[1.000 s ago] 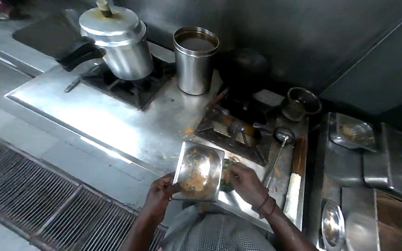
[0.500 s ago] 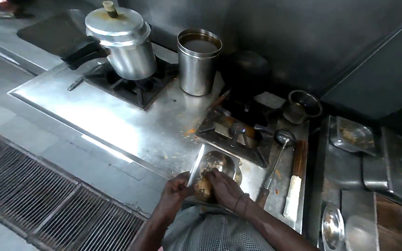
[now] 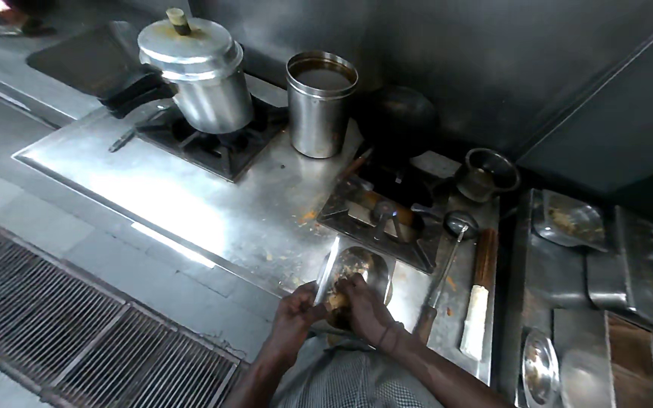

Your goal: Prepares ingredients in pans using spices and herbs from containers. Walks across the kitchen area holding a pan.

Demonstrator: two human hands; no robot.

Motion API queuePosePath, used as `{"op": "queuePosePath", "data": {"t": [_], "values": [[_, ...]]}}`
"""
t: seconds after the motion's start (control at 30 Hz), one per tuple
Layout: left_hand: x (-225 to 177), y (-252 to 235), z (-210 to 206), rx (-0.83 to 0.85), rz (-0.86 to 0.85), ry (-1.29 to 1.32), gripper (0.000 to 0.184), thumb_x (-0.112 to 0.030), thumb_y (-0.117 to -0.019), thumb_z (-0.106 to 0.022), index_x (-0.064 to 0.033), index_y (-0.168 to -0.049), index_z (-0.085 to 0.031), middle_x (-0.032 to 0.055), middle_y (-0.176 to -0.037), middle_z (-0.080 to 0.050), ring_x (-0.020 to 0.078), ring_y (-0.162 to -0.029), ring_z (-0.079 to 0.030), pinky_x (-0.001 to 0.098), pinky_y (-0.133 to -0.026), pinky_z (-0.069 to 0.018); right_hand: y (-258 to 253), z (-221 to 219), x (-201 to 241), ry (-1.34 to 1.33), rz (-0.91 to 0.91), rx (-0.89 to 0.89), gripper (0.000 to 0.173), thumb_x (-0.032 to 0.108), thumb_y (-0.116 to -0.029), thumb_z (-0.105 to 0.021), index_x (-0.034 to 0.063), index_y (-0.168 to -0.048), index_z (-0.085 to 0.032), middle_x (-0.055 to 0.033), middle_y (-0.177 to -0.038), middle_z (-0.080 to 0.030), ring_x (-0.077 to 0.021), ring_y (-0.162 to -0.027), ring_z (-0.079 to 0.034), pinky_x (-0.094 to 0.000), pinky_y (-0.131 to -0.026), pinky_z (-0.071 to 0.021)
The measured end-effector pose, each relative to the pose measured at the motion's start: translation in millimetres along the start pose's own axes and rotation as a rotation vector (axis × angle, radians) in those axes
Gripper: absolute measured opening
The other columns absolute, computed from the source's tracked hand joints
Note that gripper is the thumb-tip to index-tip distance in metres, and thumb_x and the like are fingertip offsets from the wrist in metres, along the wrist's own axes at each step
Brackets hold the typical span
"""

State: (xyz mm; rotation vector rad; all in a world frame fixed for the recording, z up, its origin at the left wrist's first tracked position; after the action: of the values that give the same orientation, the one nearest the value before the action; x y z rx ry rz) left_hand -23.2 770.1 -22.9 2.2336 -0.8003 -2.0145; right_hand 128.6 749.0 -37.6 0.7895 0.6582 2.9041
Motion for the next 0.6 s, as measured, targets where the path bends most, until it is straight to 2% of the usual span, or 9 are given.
{"op": "queuePosePath", "data": {"t": [0.1, 0.17, 0.3, 0.4, 0.47, 0.53, 0.6], "values": [[1.3, 1.2, -3.8, -0.002, 0.006, -0.006, 0.005, -0.001, -0.0853, -0.07, -0.0028, -0.089, -0.073, 0.0107, -0.123, -0.068, 0.0172, -0.102, -0.066, 0.0326, -0.086, -0.0565, 2.5, 3.3, 2.6, -0.077, -0.048, -0.014, 0.051, 0.026, -0.0885, -0.077, 0.0143, -0.135, -0.061, -0.0198, -0.136, -0.054, -0.0337, -0.11, -0.066, -0.0475, -0.091, -0.0579], [4.6, 2.0, -8.5, -0.007, 0.008, -0.011, 0.002, -0.003, -0.0853, -0.072, -0.0028, -0.087, -0.072, 0.0106, -0.12, -0.068, 0.0167, -0.099, -0.065, 0.0322, -0.083, -0.0555, 2.1, 4.3, 3.9, -0.116, -0.059, -0.043, 0.049, 0.025, -0.0881, -0.077, 0.0139, -0.134, -0.062, -0.0201, -0.135, -0.054, -0.0332, -0.109, -0.065, -0.0468, -0.089, -0.0584], [7.5, 1.1, -15.8, 0.013, 0.007, -0.049, 0.01, -0.007, -0.0854, -0.074, -0.0052, -0.078, -0.068, 0.0113, -0.127, -0.064, 0.0167, -0.106, -0.063, 0.0319, -0.086, -0.0542, 2.1, 6.5, 8.9, -0.142, -0.009, -0.132, 0.042, 0.02, -0.0883, -0.074, 0.0143, -0.129, -0.068, -0.0206, -0.129, -0.057, -0.0325, -0.106, -0.066, -0.0459, -0.087, -0.0586], [6.7, 0.9, -17.7, 0.025, 0.009, -0.039, 0.006, -0.005, -0.0868, -0.072, -0.0043, -0.082, -0.07, 0.0123, -0.129, -0.063, 0.0193, -0.111, -0.063, 0.0344, -0.09, -0.0552, 0.5, 12.9, 3.1, -0.175, -0.025, -0.151, 0.034, 0.016, -0.0908, -0.073, 0.0099, -0.124, -0.07, -0.0203, -0.127, -0.06, -0.0323, -0.109, -0.066, -0.046, -0.091, -0.0578], [3.8, 1.6, -14.6, 0.004, 0.008, -0.032, 0.008, -0.002, -0.0868, -0.072, -0.0031, -0.081, -0.068, 0.0135, -0.129, -0.064, 0.0202, -0.112, -0.064, 0.0348, -0.089, -0.0567, -1.3, 22.1, -6.5, -0.305, -0.054, -0.179, 0.03, 0.015, -0.0894, -0.076, 0.0045, -0.118, -0.072, -0.0204, -0.123, -0.063, -0.0337, -0.112, -0.064, -0.0493, -0.096, -0.0546], [1.9, 2.4, -6.2, -0.032, -0.001, -0.039, 0.006, 0.0, -0.0851, -0.071, -0.0031, -0.081, -0.069, 0.0128, -0.127, -0.066, 0.0196, -0.109, -0.065, 0.0345, -0.087, -0.0567, 0.7, 31.1, -18.3, -0.455, -0.094, -0.186, 0.026, 0.016, -0.088, -0.078, 0.0048, -0.11, -0.072, -0.0174, -0.115, -0.066, -0.0315, -0.103, -0.065, -0.0508, -0.089, -0.0554], [1.3, 2.8, 5.8, -0.078, -0.011, -0.049, 0.004, 0.002, -0.0852, -0.07, -0.0024, -0.086, -0.071, 0.0119, -0.123, -0.068, 0.019, -0.104, -0.066, 0.0339, -0.085, -0.0571, 8.0, 39.3, -30.1, -0.645, -0.135, -0.18, 0.024, 0.015, -0.0876, -0.079, 0.0072, -0.108, -0.069, -0.0147, -0.106, -0.068, -0.027, -0.084, -0.068, -0.0466, -0.073, -0.0587]]}}
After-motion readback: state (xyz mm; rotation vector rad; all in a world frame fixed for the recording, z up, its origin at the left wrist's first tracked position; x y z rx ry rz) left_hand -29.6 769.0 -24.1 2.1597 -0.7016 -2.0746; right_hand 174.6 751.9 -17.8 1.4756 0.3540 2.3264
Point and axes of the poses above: each hand's wrist, its own y-axis away from the middle knuckle, its own z-axis out of the back of the hand, x = y × z, the point moved 8 cm from there along -y, towards the middle knuckle
